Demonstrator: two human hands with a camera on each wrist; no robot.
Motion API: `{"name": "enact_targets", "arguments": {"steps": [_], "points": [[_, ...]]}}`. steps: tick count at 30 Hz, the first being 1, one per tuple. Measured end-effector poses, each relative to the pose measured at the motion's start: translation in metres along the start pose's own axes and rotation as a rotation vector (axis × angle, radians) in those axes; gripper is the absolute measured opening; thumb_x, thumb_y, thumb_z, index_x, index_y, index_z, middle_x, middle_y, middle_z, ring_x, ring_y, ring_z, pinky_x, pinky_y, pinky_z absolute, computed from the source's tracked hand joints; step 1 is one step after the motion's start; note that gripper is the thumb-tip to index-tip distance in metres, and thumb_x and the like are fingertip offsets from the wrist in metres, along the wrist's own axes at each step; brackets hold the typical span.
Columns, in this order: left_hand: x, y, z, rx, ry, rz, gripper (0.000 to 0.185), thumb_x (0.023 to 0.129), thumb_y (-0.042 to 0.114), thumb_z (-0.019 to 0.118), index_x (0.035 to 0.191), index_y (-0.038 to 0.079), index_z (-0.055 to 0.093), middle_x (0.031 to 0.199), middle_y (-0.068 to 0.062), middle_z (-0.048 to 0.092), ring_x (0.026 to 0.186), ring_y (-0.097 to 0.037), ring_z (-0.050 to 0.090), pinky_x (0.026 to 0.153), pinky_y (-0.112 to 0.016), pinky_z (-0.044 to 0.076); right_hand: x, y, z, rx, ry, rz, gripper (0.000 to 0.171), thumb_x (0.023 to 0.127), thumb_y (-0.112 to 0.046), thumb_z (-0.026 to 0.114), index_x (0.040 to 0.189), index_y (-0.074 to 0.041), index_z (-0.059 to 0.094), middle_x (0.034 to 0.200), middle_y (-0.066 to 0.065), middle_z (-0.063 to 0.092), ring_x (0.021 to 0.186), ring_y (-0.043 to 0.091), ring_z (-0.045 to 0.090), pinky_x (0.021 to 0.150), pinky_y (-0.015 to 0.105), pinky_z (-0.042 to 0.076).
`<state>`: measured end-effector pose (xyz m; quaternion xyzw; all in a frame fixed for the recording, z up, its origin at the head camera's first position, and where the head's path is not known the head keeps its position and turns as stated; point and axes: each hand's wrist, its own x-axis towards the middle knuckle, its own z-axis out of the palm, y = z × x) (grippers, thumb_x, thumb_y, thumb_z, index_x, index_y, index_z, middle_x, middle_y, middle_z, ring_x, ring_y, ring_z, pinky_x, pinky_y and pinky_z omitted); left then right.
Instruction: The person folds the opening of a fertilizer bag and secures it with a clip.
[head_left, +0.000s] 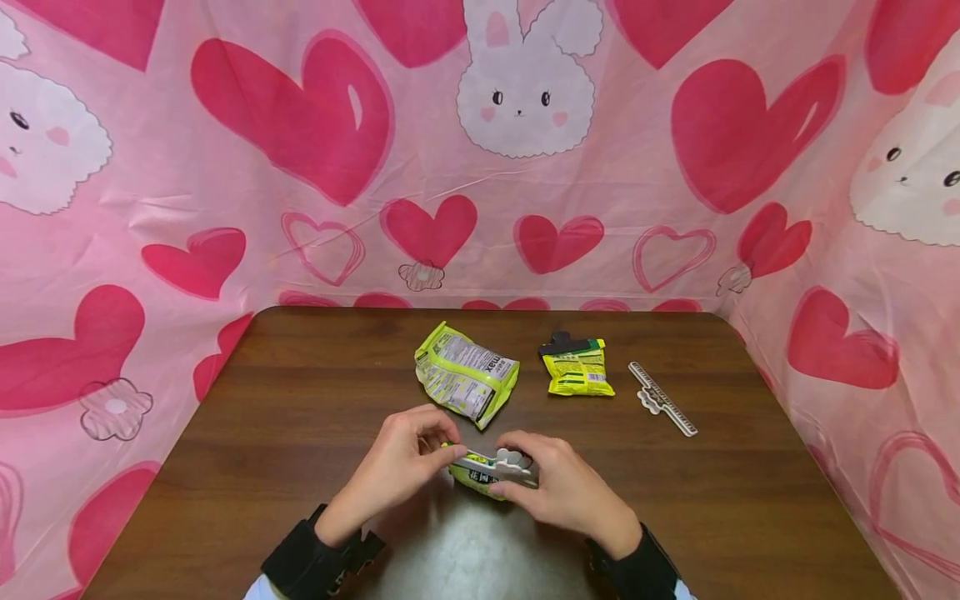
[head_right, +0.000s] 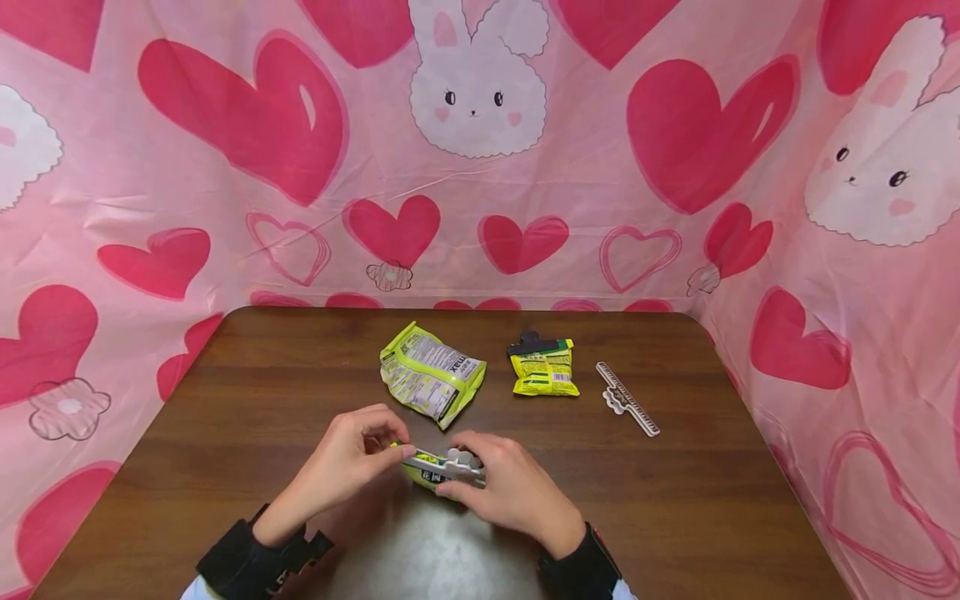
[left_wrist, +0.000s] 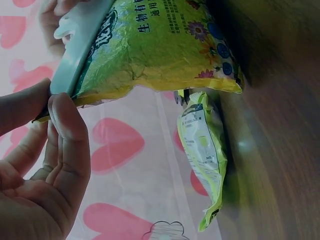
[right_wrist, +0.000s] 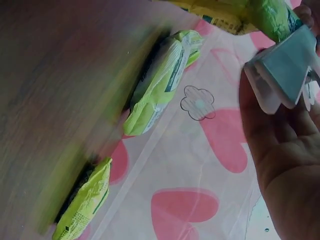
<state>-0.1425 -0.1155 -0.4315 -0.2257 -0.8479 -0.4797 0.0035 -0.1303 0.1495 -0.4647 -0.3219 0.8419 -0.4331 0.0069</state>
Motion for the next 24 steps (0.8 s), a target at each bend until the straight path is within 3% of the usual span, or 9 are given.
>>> {"name": "enact_targets", "arguments": {"steps": [4,8,16,24], "points": [[-0.0005,-0.0004,0.0003,0.007,0.0,0.008,0.023,0.087,0.009,0.088,0.087,0.026,0.073,0.085,0.011,0.062,0.072,-0.01,0.06,0.063,-0.029,0.053,0.0008,0.0001,-0.0001,0.009,-0.088,0.072,0.052,0.093,-0.037,0.084,0.135,-0.021,0.059,0.113,-0.009,0.068,0.091,0.006,0.065,0.08,0.029,0.055],[-0.0006,-0.0002,0.0004,0.014,-0.007,0.014,0.023,0.088,0.009,0.088,0.088,0.026,0.072,0.085,0.011,0.061,0.072,-0.01,0.059,0.063,-0.029,0.053,0.0012,0.0013,-0.0006,0.025,-0.132,0.105,0.041,0.095,-0.027,0.083,0.129,-0.02,0.062,0.106,-0.008,0.069,0.087,0.006,0.065,0.076,0.028,0.056],[0.0,0.001,-0.0002,0.028,-0.053,0.013,0.021,0.091,0.009,0.084,0.092,0.026,0.072,0.091,0.012,0.063,0.076,-0.011,0.059,0.066,-0.03,0.053,0.001,0.0044,0.0016,0.017,-0.127,0.081,0.023,0.096,-0.015,0.081,0.113,-0.018,0.065,0.094,-0.011,0.068,0.078,0.004,0.063,0.07,0.026,0.054],[-0.0002,0.0004,0.0011,0.039,-0.07,0.01,0.015,0.093,0.011,0.082,0.095,0.024,0.074,0.094,0.013,0.065,0.078,-0.009,0.062,0.066,-0.03,0.054,0.0013,0.0061,0.0026,0.017,-0.118,0.071,0.022,0.095,-0.011,0.08,0.109,-0.019,0.065,0.088,-0.012,0.065,0.074,0.004,0.061,0.066,0.026,0.054]]}}
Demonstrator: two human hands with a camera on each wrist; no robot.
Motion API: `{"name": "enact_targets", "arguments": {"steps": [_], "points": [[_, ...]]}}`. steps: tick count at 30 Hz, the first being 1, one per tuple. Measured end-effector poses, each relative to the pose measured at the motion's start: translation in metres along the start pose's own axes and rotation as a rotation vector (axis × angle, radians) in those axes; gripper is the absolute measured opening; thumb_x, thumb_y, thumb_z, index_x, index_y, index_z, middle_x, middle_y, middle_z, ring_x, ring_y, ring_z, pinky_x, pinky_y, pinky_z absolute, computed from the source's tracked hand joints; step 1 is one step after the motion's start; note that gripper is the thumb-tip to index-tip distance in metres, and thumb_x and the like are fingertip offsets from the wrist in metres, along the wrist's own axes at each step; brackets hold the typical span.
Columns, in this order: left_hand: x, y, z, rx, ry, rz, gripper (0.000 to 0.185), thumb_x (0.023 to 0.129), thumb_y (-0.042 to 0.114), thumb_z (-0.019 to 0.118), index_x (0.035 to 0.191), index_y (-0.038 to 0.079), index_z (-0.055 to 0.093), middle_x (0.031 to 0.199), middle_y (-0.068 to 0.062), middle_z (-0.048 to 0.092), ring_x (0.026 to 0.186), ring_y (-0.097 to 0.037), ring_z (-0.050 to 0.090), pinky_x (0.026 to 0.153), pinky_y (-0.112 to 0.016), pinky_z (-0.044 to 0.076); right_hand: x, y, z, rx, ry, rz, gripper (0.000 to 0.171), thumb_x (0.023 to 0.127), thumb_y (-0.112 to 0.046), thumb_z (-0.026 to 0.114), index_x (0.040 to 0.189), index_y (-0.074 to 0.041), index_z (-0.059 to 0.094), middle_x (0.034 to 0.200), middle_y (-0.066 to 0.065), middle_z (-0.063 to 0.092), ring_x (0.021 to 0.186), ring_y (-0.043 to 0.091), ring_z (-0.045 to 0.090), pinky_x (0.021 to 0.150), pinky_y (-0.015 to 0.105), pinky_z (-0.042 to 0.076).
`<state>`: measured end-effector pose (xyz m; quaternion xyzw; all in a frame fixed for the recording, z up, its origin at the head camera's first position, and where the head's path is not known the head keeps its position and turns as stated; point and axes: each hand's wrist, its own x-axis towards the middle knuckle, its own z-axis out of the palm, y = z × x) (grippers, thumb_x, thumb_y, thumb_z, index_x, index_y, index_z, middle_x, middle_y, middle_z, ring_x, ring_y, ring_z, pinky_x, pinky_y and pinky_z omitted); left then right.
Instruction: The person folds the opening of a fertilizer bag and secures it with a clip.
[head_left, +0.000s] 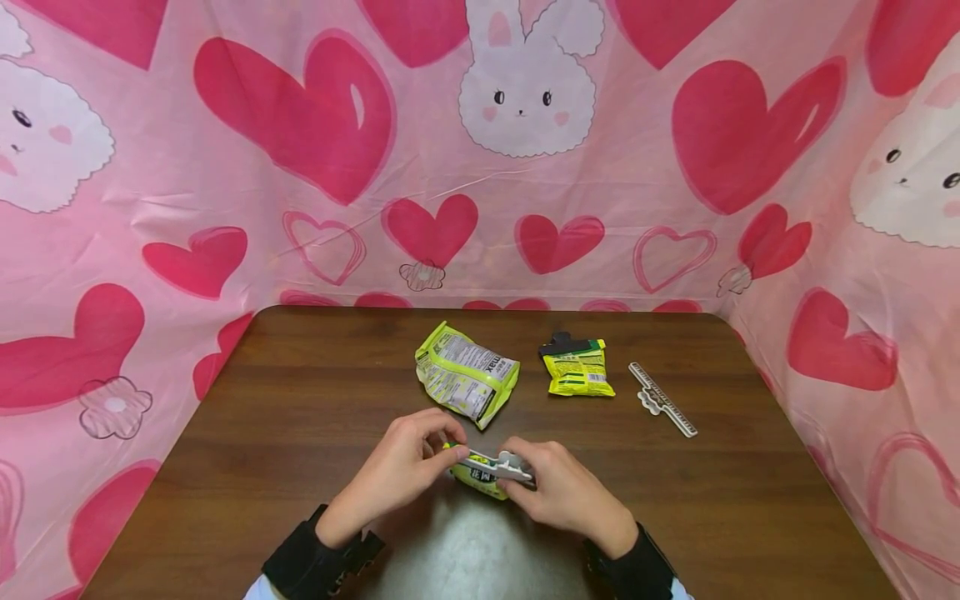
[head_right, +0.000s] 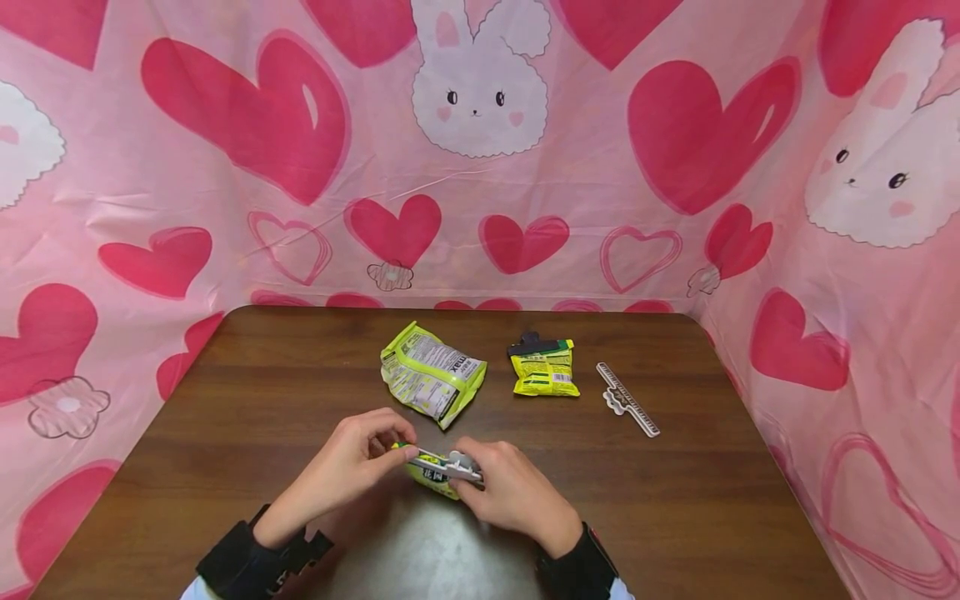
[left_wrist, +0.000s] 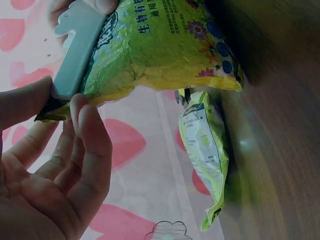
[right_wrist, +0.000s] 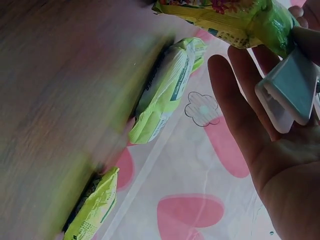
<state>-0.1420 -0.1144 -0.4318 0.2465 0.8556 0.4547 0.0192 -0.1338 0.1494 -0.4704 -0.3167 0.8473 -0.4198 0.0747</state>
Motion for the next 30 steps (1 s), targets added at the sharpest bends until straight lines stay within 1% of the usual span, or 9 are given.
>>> {"name": "enact_targets", "arguments": {"steps": [6,11,14,17,21,23,25,27,30], "points": [[0.0003,-0.0011,0.0012,-0.014,-0.026,-0.002,0.013,0.096,0.013,0.081,0.099,0.024,0.074,0.097,0.014,0.068,0.082,-0.009,0.066,0.068,-0.031,0.057,-0.0006,0.0012,-0.0017,0.001,0.011,0.004,0.02,0.096,-0.011,0.078,0.108,-0.019,0.065,0.088,-0.012,0.065,0.073,0.004,0.061,0.066,0.026,0.054],[0.001,0.0001,0.0019,-0.043,-0.086,-0.008,0.009,0.099,0.014,0.076,0.104,0.02,0.075,0.1,0.013,0.069,0.084,-0.009,0.066,0.07,-0.031,0.058,-0.0025,0.0007,-0.0016,-0.021,0.042,-0.001,0.021,0.094,-0.009,0.078,0.107,-0.02,0.064,0.086,-0.013,0.064,0.07,0.004,0.059,0.064,0.025,0.053],[0.0012,0.0005,0.0028,-0.041,-0.107,-0.009,0.007,0.1,0.015,0.075,0.106,0.019,0.075,0.101,0.013,0.069,0.086,-0.009,0.066,0.071,-0.031,0.058,-0.0037,-0.0003,-0.0017,-0.045,0.054,0.001,0.023,0.093,-0.009,0.078,0.106,-0.021,0.064,0.085,-0.013,0.063,0.069,0.004,0.058,0.062,0.025,0.052],[0.001,0.0007,0.0032,-0.04,-0.118,-0.012,0.008,0.1,0.014,0.075,0.106,0.019,0.075,0.102,0.012,0.069,0.086,-0.009,0.066,0.072,-0.031,0.058,-0.0042,-0.0011,-0.0023,-0.041,0.036,0.017,0.023,0.093,-0.009,0.078,0.107,-0.022,0.064,0.088,-0.012,0.064,0.072,0.005,0.06,0.065,0.026,0.053],[0.0004,-0.0001,0.0032,-0.046,-0.137,-0.012,0.008,0.101,0.013,0.074,0.107,0.018,0.075,0.103,0.012,0.07,0.087,-0.009,0.066,0.073,-0.031,0.058,-0.004,-0.0014,-0.0026,-0.014,-0.014,0.036,0.027,0.092,-0.007,0.078,0.111,-0.021,0.065,0.096,-0.011,0.065,0.081,0.006,0.063,0.073,0.027,0.054],[0.0001,-0.0009,0.0034,-0.049,-0.148,-0.01,0.008,0.101,0.014,0.073,0.108,0.017,0.075,0.103,0.011,0.069,0.088,-0.01,0.066,0.074,-0.031,0.058,-0.0036,-0.0015,-0.0019,-0.021,-0.037,0.04,0.032,0.09,-0.005,0.079,0.117,-0.019,0.065,0.102,-0.009,0.066,0.087,0.008,0.063,0.077,0.028,0.054],[0.0,-0.0024,0.0042,-0.051,-0.166,0.0,0.008,0.101,0.013,0.073,0.108,0.016,0.075,0.104,0.01,0.069,0.089,-0.011,0.067,0.075,-0.031,0.057,-0.0032,-0.0018,-0.001,-0.053,-0.066,0.054,0.035,0.088,-0.006,0.08,0.116,-0.02,0.064,0.116,-0.005,0.066,0.099,0.01,0.063,0.085,0.032,0.054],[-0.0001,-0.0039,0.0055,-0.052,-0.189,0.017,0.009,0.101,0.012,0.073,0.109,0.015,0.075,0.104,0.009,0.069,0.089,-0.013,0.067,0.076,-0.031,0.057,-0.0032,-0.0021,0.0002,-0.092,-0.098,0.069,0.036,0.086,-0.006,0.081,0.113,-0.021,0.062,0.132,-0.001,0.063,0.113,0.014,0.06,0.095,0.038,0.052],[-0.0002,-0.0066,0.0079,-0.05,-0.228,0.047,0.01,0.101,0.01,0.073,0.11,0.014,0.074,0.105,0.007,0.069,0.093,-0.013,0.066,0.08,-0.032,0.057,-0.0035,-0.0019,0.0019,-0.143,-0.151,0.095,0.037,0.084,-0.008,0.081,0.104,-0.025,0.055,0.151,0.003,0.052,0.135,0.02,0.05,0.106,0.046,0.046]]}}
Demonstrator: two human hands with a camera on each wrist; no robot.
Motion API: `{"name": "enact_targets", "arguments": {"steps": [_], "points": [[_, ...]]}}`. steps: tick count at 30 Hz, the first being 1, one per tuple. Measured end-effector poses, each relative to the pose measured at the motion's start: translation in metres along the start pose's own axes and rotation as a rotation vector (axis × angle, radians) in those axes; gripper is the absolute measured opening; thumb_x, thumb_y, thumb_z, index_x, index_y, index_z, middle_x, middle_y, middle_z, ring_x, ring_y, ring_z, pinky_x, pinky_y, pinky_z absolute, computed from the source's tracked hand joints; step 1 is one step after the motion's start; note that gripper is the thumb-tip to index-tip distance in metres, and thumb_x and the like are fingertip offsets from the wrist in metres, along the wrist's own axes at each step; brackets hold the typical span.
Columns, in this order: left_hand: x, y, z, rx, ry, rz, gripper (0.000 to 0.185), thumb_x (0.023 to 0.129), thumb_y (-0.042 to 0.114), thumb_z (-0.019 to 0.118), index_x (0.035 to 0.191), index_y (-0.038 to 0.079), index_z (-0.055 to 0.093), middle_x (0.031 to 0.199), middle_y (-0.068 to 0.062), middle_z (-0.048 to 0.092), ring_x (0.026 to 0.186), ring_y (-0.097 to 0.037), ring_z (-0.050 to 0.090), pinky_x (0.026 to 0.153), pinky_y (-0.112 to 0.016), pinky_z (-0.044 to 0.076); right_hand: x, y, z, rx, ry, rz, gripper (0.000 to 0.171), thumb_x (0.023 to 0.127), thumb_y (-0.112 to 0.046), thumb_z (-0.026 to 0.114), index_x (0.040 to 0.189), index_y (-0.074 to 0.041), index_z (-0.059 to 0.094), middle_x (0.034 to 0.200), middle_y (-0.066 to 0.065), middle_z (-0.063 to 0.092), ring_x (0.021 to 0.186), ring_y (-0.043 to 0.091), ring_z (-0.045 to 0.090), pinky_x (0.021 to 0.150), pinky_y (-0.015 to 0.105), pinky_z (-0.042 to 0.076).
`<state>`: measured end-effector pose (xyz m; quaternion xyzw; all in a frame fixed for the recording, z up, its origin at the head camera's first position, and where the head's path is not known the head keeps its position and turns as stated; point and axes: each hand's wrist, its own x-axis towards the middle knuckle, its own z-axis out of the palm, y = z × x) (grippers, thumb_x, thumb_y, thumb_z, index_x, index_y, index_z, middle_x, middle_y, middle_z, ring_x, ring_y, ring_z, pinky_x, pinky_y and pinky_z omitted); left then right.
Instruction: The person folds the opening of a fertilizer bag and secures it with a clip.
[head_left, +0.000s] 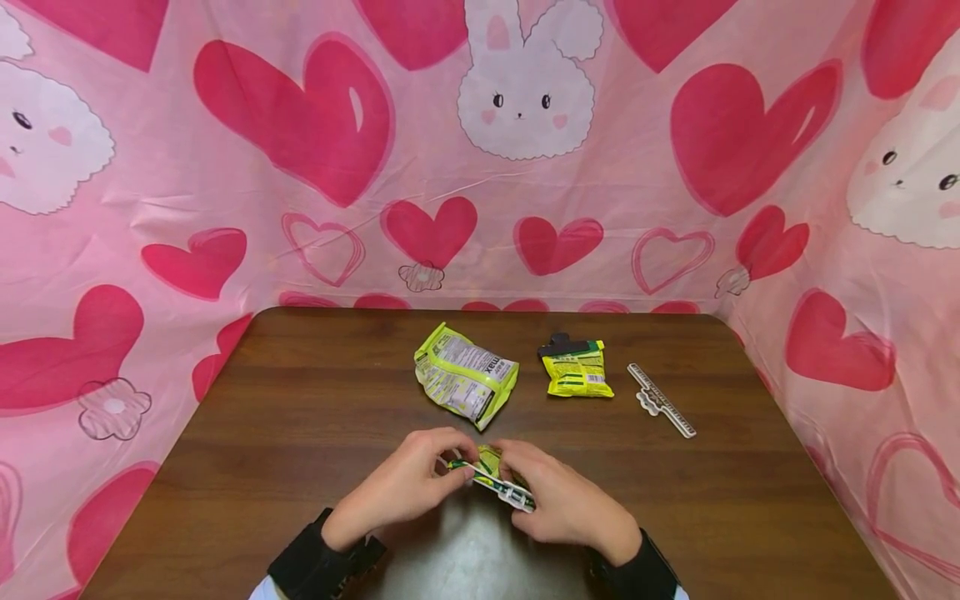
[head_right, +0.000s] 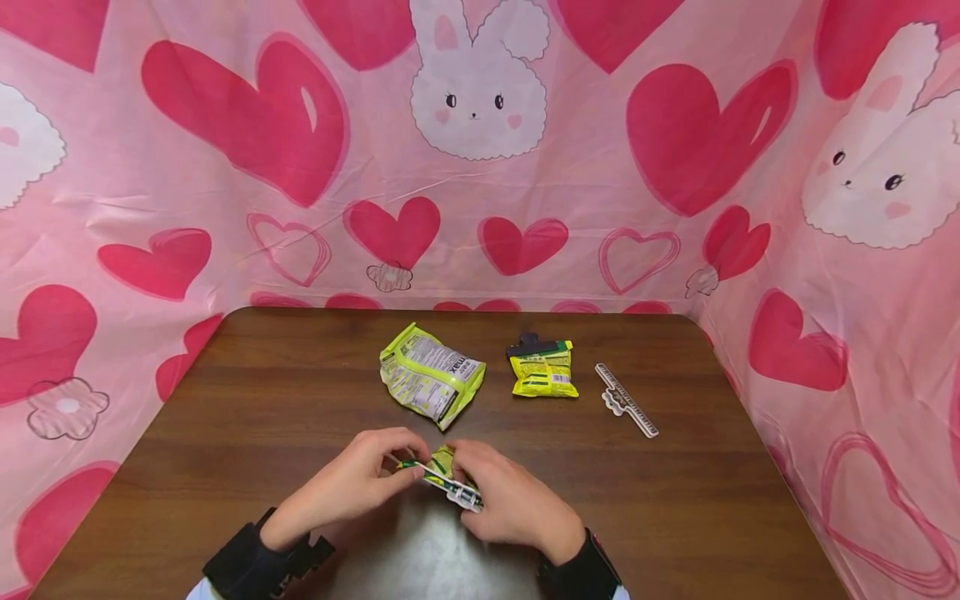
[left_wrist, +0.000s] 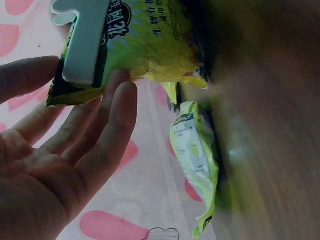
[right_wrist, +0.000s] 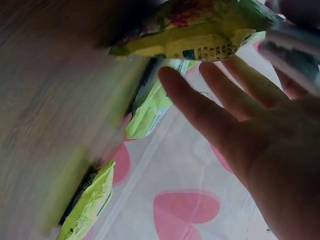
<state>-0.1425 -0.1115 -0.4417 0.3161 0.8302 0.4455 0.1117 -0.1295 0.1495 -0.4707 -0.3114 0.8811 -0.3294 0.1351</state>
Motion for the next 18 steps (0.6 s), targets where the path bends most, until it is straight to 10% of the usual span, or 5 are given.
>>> {"name": "enact_targets", "arguments": {"steps": [18], "points": [[0.001,-0.0085,0.0005,0.059,-0.058,0.048,0.012,0.102,0.01,0.071,0.112,0.015,0.075,0.107,0.008,0.069,0.097,-0.008,0.062,0.084,-0.035,0.054,-0.0023,0.0046,0.0057,-0.034,-0.071,-0.028,0.053,0.081,-0.016,0.082,0.121,-0.027,0.049,0.163,0.006,0.037,0.151,0.026,0.034,0.11,0.052,0.042]]}}
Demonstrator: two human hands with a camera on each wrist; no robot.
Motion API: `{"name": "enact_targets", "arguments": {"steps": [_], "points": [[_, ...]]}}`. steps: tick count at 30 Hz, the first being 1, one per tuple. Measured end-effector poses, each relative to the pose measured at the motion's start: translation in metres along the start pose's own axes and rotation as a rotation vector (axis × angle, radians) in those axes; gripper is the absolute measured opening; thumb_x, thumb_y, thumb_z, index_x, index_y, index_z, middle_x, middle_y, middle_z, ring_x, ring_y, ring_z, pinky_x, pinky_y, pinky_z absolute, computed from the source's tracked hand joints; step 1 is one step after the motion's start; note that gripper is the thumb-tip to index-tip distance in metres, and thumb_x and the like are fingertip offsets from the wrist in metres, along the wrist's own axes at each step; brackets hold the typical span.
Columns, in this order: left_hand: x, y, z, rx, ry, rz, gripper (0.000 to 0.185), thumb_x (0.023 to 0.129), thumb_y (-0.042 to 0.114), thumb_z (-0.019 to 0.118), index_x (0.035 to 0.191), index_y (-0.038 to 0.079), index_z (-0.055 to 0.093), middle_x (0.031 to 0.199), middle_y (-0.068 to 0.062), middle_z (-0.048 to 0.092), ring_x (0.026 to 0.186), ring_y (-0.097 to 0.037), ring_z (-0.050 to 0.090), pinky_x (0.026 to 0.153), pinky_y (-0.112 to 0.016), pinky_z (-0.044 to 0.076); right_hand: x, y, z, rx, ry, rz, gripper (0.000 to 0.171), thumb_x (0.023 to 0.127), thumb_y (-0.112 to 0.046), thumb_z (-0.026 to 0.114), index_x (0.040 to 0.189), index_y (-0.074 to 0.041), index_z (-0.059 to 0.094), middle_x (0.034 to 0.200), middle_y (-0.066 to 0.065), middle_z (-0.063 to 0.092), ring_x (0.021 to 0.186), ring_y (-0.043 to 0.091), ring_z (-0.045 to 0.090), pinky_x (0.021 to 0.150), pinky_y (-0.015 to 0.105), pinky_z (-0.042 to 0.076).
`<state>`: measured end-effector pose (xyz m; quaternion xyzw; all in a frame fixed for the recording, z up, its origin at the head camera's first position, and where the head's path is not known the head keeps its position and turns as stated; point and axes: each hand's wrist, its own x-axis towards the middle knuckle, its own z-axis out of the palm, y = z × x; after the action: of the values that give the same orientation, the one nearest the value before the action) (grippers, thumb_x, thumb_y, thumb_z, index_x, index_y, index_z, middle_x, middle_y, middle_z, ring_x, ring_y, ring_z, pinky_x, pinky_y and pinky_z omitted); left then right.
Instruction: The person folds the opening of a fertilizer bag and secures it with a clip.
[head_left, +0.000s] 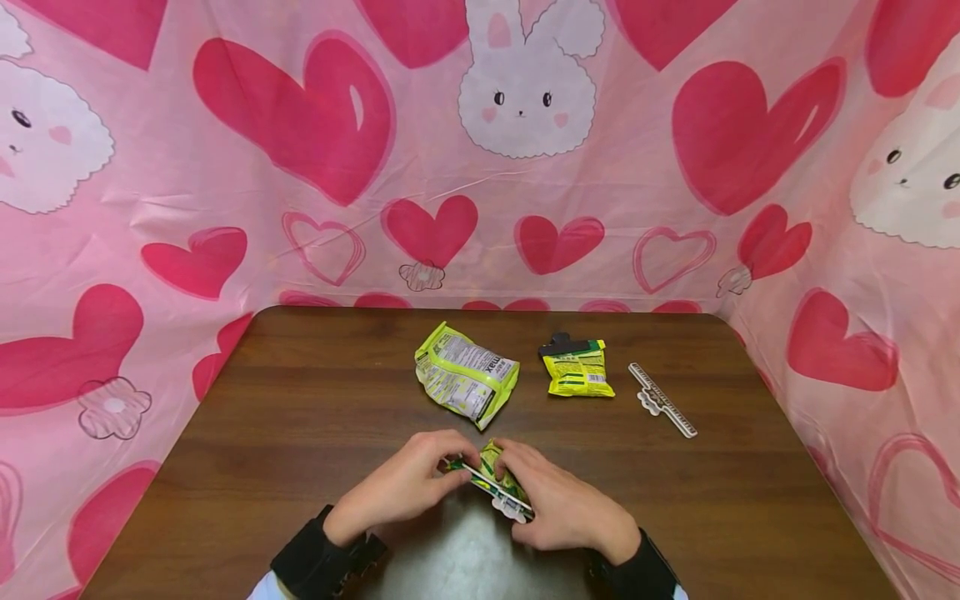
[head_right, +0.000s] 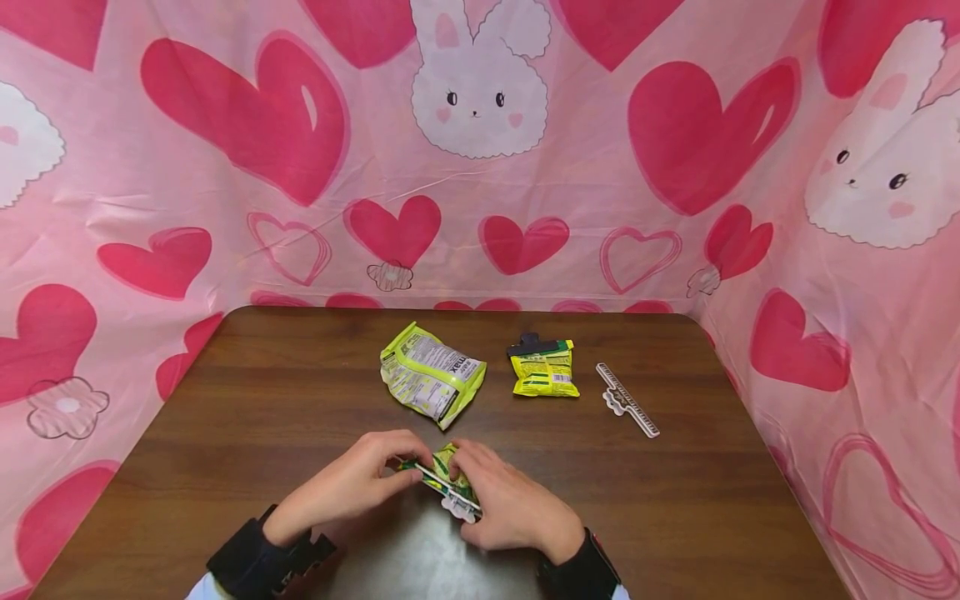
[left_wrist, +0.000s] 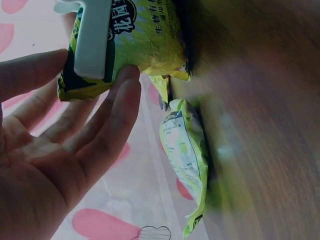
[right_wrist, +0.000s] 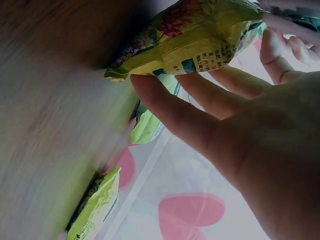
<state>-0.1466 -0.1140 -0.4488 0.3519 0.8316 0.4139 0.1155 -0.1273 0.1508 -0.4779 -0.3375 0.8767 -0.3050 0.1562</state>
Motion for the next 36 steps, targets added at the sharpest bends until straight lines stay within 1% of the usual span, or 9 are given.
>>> {"name": "enact_targets", "arguments": {"steps": [5,7,9,14,18,25,29,33,36], "points": [[0.0,-0.003,-0.001,-0.012,-0.033,-0.009,0.016,0.103,0.005,0.069,0.114,0.015,0.075,0.109,0.009,0.069,0.103,-0.009,0.062,0.09,-0.034,0.052,-0.002,0.001,0.0,-0.001,-0.024,0.016,0.077,0.083,-0.026,0.085,0.147,-0.031,0.044,0.168,0.007,0.031,0.152,0.027,0.032,0.104,0.069,0.04],[0.0,-0.004,-0.002,-0.013,-0.043,-0.009,0.019,0.102,0.003,0.068,0.114,0.015,0.075,0.111,0.008,0.069,0.105,-0.01,0.063,0.092,-0.034,0.052,-0.002,0.001,0.0,0.005,-0.038,0.024,0.083,0.085,-0.031,0.085,0.153,-0.034,0.04,0.169,0.008,0.027,0.153,0.03,0.029,0.102,0.074,0.038],[0.001,-0.007,-0.001,-0.012,-0.051,-0.004,0.02,0.102,0.001,0.069,0.115,0.014,0.076,0.112,0.008,0.069,0.107,-0.011,0.064,0.094,-0.034,0.052,-0.003,0.002,0.0,0.014,-0.049,0.032,0.084,0.086,-0.034,0.085,0.156,-0.036,0.037,0.171,0.009,0.025,0.154,0.031,0.027,0.104,0.075,0.036],[0.002,-0.013,-0.001,-0.004,-0.066,0.022,0.024,0.099,-0.004,0.07,0.115,0.012,0.076,0.111,0.006,0.07,0.108,-0.011,0.064,0.095,-0.035,0.052,-0.003,0.003,-0.001,0.007,-0.057,0.029,0.083,0.088,-0.038,0.083,0.157,-0.04,0.037,0.171,0.009,0.024,0.155,0.033,0.023,0.107,0.072,0.034],[0.004,-0.019,0.0,0.0,-0.079,0.026,0.026,0.098,-0.006,0.07,0.114,0.012,0.076,0.111,0.005,0.07,0.108,-0.009,0.064,0.096,-0.035,0.052,-0.003,0.004,-0.001,-0.007,-0.062,0.027,0.082,0.088,-0.038,0.083,0.156,-0.042,0.039,0.171,0.006,0.025,0.155,0.034,0.022,0.107,0.072,0.035],[0.005,-0.029,0.0,0.004,-0.091,0.008,0.028,0.096,-0.008,0.07,0.11,0.016,0.077,0.11,0.007,0.069,0.108,-0.008,0.063,0.096,-0.037,0.052,-0.004,0.006,-0.003,-0.017,-0.088,0.058,0.078,0.089,-0.048,0.083,0.157,-0.037,0.044,0.171,0.006,0.024,0.156,0.035,0.02,0.11,0.069,0.034],[0.005,-0.032,0.0,0.005,-0.089,0.013,0.029,0.096,-0.01,0.07,0.109,0.015,0.077,0.109,0.008,0.069,0.108,-0.009,0.064,0.095,-0.039,0.053,-0.004,0.006,-0.005,-0.006,-0.093,0.076,0.074,0.091,-0.053,0.08,0.155,-0.035,0.049,0.171,0.005,0.025,0.156,0.033,0.02,0.111,0.067,0.034],[0.006,-0.034,0.0,-0.015,-0.096,0.012,0.027,0.098,-0.008,0.068,0.108,0.016,0.077,0.109,0.008,0.068,0.108,-0.011,0.064,0.094,-0.039,0.053,-0.003,0.007,-0.005,0.002,-0.081,0.069,0.067,0.093,-0.048,0.079,0.153,-0.033,0.052,0.17,0.004,0.028,0.155,0.032,0.023,0.111,0.066,0.035],[0.006,-0.035,0.0,-0.027,-0.108,-0.002,0.025,0.101,-0.004,0.066,0.109,0.016,0.077,0.11,0.008,0.068,0.109,-0.012,0.064,0.095,-0.041,0.053,-0.003,0.008,-0.005,0.002,-0.076,0.056,0.064,0.093,-0.035,0.079,0.151,-0.032,0.054,0.169,0.004,0.03,0.154,0.031,0.024,0.111,0.065,0.036]]}}
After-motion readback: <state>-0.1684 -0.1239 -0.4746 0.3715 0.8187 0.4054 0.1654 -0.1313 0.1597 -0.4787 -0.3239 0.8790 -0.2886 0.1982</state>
